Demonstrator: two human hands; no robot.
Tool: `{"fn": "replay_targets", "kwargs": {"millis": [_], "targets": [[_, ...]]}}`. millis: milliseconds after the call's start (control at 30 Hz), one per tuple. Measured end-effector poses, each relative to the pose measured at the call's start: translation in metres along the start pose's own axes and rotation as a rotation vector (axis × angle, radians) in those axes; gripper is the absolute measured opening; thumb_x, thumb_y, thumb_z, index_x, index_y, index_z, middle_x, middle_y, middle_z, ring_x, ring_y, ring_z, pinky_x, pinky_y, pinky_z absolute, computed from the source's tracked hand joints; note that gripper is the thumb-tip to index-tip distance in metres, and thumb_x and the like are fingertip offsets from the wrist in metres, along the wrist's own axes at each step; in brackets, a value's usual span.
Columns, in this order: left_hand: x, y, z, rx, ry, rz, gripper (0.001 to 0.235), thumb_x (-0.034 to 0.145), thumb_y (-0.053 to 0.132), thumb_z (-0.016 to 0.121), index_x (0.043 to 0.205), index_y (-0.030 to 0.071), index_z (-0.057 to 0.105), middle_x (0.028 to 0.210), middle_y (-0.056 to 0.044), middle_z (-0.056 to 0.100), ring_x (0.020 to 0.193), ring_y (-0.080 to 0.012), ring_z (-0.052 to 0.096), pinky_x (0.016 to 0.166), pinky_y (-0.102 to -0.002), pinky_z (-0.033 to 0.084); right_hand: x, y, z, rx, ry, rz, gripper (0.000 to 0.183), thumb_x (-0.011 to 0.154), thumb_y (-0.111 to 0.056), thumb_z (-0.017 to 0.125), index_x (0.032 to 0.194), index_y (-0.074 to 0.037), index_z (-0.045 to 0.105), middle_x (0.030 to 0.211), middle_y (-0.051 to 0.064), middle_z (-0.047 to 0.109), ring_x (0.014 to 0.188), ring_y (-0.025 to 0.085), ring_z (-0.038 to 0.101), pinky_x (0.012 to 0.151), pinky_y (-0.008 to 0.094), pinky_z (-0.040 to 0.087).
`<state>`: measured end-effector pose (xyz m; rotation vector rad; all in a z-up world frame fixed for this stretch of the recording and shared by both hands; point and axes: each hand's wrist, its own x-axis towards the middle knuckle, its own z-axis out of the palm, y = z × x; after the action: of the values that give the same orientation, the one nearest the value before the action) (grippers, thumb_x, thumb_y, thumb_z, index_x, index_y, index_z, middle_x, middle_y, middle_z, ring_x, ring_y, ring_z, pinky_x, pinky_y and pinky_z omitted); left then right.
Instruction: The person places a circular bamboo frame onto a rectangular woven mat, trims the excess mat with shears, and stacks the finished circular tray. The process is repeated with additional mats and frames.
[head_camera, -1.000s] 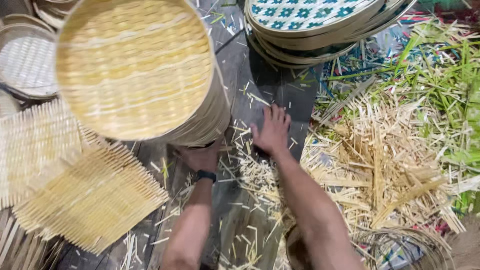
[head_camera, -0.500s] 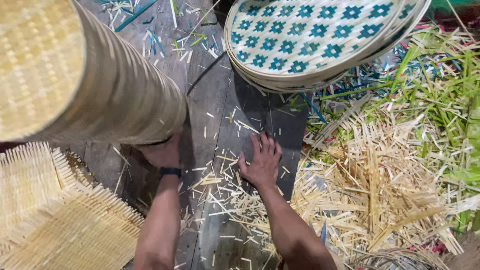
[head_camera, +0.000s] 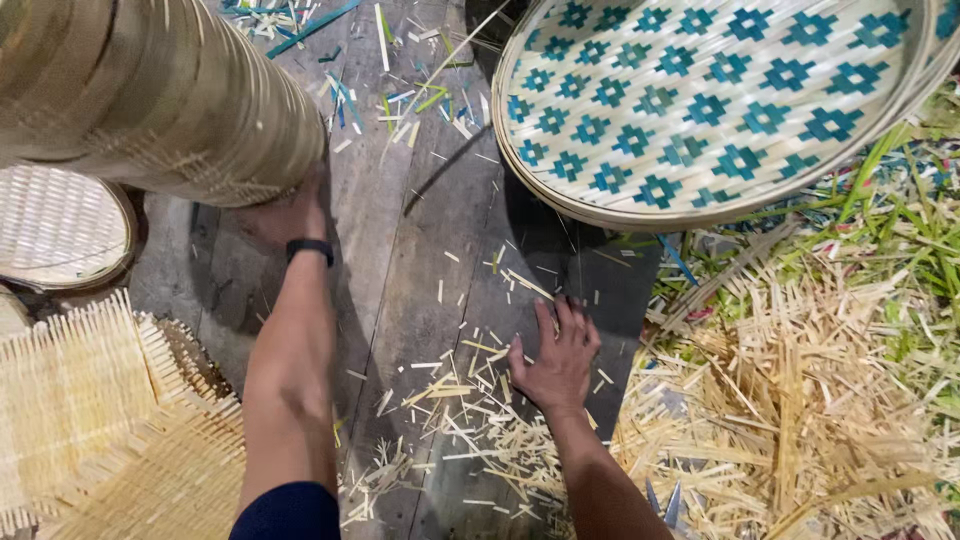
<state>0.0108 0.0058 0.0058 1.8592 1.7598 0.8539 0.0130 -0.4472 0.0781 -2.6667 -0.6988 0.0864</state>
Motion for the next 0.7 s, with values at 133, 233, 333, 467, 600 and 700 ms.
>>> {"fn": "replay_targets", "kwargs": {"millis": [133,233,333,467,600,700], "targets": [[0.021,0.045,0.018,0.184,0.086,-0.218,0.158,0.04,0.07,0.098,0.152,-0.005,0.015,0.153,-0.025,0.038,0.144,-0.0383,0.035,0.122,-0.049,0.023,0.0,-0.002,-0.002,0.041,0.045,-0.01,0.063,0.083,-0.039,0.067,0.138,-0.01,0.056,0.144,0.017,0.048,0.142,0.036,0.039,0.118,0.055,0.026],[0.033,0.071,0.028,0.232,0.096,-0.275,0.161,0.04,0.075,0.097,0.15,-0.008,0.013,0.157,-0.025,0.03,0.147,-0.0376,0.029,0.123,-0.048,0.019,0.002,-0.003,-0.004,0.037,0.047,-0.012,0.063,0.083,-0.039,0.068,0.138,-0.01,0.056,0.144,0.017,0.048,0.141,0.036,0.04,0.117,0.056,0.027],[0.043,0.089,0.043,0.199,0.103,-0.349,0.163,0.04,0.072,0.096,0.152,-0.008,0.009,0.16,-0.024,0.027,0.15,-0.0356,0.026,0.124,-0.045,0.018,0.006,-0.003,-0.006,0.042,0.053,-0.012,0.063,0.083,-0.038,0.068,0.138,-0.01,0.056,0.143,0.017,0.048,0.141,0.036,0.041,0.116,0.055,0.027],[0.056,0.096,0.062,0.23,0.101,-0.427,0.166,0.046,0.076,0.092,0.151,-0.016,0.003,0.162,-0.03,0.018,0.153,-0.0398,0.017,0.126,-0.046,0.012,0.007,-0.006,-0.008,0.044,0.052,-0.007,0.062,0.083,-0.038,0.068,0.138,-0.011,0.056,0.143,0.016,0.049,0.139,0.036,0.042,0.116,0.055,0.028],[0.068,0.102,0.081,0.262,0.074,-0.483,0.163,0.05,0.081,0.085,0.15,-0.016,0.001,0.164,-0.033,0.009,0.155,-0.0437,0.008,0.127,-0.05,0.006,0.009,-0.004,-0.006,0.038,0.05,-0.021,0.062,0.085,-0.039,0.067,0.139,-0.011,0.055,0.142,0.017,0.048,0.138,0.035,0.042,0.115,0.055,0.028],[0.071,0.108,0.083,0.238,0.031,-0.488,0.163,0.058,0.083,0.084,0.148,-0.021,-0.002,0.16,-0.042,-0.001,0.154,-0.0501,-0.003,0.125,-0.053,-0.001,0.009,-0.004,-0.006,0.014,0.038,-0.027,0.063,0.085,-0.039,0.066,0.139,-0.01,0.055,0.142,0.018,0.048,0.138,0.036,0.042,0.115,0.055,0.028]]}}
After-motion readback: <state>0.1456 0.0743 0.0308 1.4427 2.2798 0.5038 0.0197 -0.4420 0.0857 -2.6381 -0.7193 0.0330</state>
